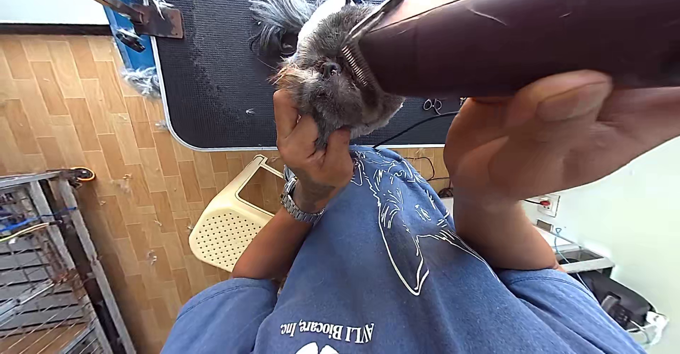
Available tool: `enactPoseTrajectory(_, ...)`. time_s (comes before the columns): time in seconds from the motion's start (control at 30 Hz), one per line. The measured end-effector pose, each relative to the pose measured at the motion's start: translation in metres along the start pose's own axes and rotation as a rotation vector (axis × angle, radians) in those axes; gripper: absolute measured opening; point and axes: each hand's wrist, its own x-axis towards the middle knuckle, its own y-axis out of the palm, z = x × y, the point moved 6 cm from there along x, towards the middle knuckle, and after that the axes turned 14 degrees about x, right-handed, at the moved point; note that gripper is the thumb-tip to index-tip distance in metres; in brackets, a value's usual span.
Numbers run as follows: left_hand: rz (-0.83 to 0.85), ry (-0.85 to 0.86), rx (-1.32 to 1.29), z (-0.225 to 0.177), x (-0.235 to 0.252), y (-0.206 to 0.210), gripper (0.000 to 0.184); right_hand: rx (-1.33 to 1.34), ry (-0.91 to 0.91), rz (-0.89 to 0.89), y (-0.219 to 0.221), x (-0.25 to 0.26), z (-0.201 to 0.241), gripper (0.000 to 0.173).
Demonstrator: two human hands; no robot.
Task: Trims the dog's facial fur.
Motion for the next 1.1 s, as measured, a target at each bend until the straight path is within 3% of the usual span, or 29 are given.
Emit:
enactPoseTrajectory(0.17, -0.004, 0.015, -0.009, 0.0, -0.002, 0.001, 0.02, -0.043, -0.023, -0.007, -0.001, -0.002, 0.001, 0.062)
enactPoseTrajectory(0.33, 0.003, 0.02, -0.022, 0.0, -0.004, 0.001, 0.018, 0.082, 0.111, -0.014, -0.003, 0.003, -0.002, 0.07)
enactPoseTrajectory(0.53, -0.005, 0.052, -0.02, -0.001, -0.007, 0.001, 0.019, 0.017, 0.058, 0.007, -0.007, 0.003, 0.0, 0.073)
enactPoseTrajectory(0.7, 0.012, 0.048, -0.021, 0.0, -0.009, 0.001, 0.021, 0.129, 0.194, 0.048, -0.007, 0.004, 0.0, 0.072)
enactPoseTrajectory(0.93, 0.005, 0.061, -0.018, 0.001, -0.01, 0.001, 0.022, 0.023, 0.091, 0.068, -0.006, 0.002, 0.006, 0.058)
enactPoseTrajectory(1.1, 0.01, 0.066, -0.027, 0.001, -0.01, 0.002, 0.023, 0.198, 0.263, 0.054, -0.007, 0.006, 0.005, 0.068)
